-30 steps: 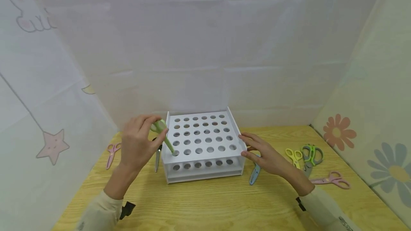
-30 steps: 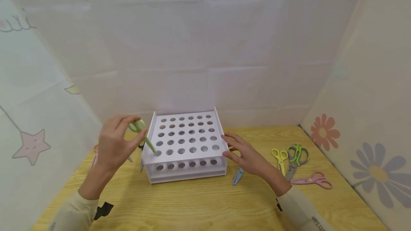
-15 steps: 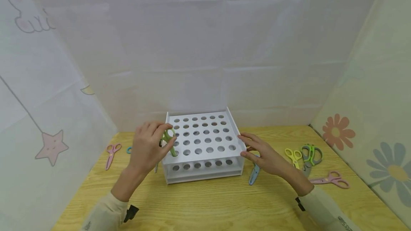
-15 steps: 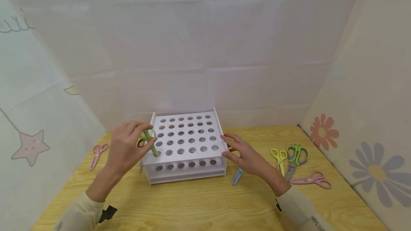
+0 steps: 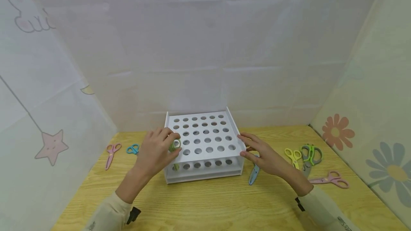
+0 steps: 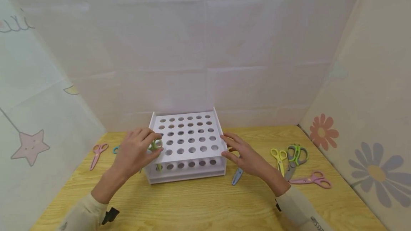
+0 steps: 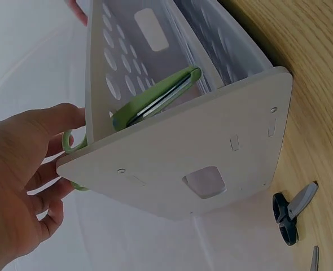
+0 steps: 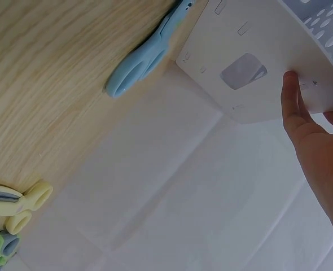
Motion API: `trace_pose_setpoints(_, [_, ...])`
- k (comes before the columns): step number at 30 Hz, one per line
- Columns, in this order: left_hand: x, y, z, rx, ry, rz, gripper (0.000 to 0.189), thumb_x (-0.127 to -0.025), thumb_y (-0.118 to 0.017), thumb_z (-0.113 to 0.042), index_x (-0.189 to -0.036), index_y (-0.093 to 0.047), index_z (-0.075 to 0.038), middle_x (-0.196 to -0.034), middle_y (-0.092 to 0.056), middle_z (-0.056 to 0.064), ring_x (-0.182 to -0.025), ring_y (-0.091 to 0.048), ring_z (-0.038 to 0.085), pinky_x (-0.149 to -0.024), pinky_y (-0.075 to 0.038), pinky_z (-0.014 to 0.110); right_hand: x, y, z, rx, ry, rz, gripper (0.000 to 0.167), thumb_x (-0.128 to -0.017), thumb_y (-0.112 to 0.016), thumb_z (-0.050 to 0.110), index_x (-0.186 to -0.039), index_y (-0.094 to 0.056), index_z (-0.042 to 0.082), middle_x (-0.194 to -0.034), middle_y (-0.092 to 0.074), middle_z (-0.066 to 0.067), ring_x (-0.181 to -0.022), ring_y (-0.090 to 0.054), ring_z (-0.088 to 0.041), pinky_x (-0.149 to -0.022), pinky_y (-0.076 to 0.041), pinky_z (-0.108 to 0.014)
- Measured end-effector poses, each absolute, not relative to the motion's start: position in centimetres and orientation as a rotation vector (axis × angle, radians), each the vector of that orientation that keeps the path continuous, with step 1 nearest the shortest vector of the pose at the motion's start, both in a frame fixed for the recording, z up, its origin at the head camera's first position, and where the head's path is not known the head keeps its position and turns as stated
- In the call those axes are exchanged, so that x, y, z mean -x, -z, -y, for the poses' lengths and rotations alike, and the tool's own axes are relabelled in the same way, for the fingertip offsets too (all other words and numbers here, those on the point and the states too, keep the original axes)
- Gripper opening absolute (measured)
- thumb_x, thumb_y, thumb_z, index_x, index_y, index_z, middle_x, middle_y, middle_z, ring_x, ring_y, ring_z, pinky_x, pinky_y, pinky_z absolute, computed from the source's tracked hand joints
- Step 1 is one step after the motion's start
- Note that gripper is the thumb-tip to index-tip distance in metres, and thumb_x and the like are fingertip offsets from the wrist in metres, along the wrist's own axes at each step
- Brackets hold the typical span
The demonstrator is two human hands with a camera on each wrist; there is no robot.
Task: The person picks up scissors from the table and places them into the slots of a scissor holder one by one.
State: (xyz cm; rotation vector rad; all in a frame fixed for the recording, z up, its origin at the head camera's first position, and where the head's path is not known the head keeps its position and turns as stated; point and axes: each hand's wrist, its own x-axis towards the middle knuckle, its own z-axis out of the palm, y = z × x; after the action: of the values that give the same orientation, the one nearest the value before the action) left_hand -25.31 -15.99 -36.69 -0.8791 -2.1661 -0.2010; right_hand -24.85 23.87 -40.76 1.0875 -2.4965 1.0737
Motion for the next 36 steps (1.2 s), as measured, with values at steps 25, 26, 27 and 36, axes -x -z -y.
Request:
trace_pose_setpoints(25, [25.07, 36.59, 15.55, 0.873, 0.185, 2.163, 0.028, -0.079, -0.088, -0.020, -0.101, -0.071, -0.014, -0.093, -0.061, 0.002, -0.082, -0.056, 0.026, -0.067, -0.043, 0.039, 24.80, 40.79, -24.05, -1.087, -1.058, 2.514, 0.059, -0.101, -0.063, 0.007, -0.154, -0.039, -0.003, -0.157, -0.034, -0.020, -0.114, -0.061, -0.026, -0.090, -0.054, -0.038])
trace_pose_setpoints(26, [25.11, 36.59, 15.55, 0.873, 0.197, 2.166, 0.026, -0.080, -0.087, -0.018, -0.100, -0.071, -0.014, -0.092, -0.061, 0.001, -0.082, -0.057, 0.025, -0.067, -0.043, 0.039, 24.77, 40.79, -24.06, -1.086, -1.059, 2.514, 0.058, -0.101, -0.063, 0.007, -0.154, -0.039, -0.003, -0.157, -0.034, -0.020, -0.114, -0.061, -0.027, -0.090, -0.054, -0.038])
trace_pose_setpoints(27, [25.13, 36.59, 15.55, 0.871, 0.207, 2.169, 0.024, -0.081, -0.086, -0.017, -0.100, -0.071, -0.014, -0.092, -0.061, 0.001, -0.082, -0.057, 0.025, -0.067, -0.043, 0.039, 24.76, 40.80, -24.06, -1.085, -1.059, 2.514, 0.058, -0.101, -0.063, 0.007, -0.154, -0.039, -0.003, -0.157, -0.034, -0.020, -0.114, -0.061, -0.027, -0.090, -0.054, -0.038])
trace_pose_setpoints(36, [25.02, 36.36, 15.56, 0.902, 0.262, 2.151, 0.018, -0.084, -0.085, -0.012, -0.098, -0.075, -0.016, -0.092, -0.062, 0.001, -0.079, -0.056, 0.024, -0.063, -0.042, 0.037, 24.67, 40.54, -23.90, -1.090, -1.058, 2.507, 0.058, -0.101, -0.063, 0.006, -0.153, -0.039, -0.005, -0.156, -0.035, -0.022, -0.114, -0.061, -0.028, -0.090, -0.054, -0.042])
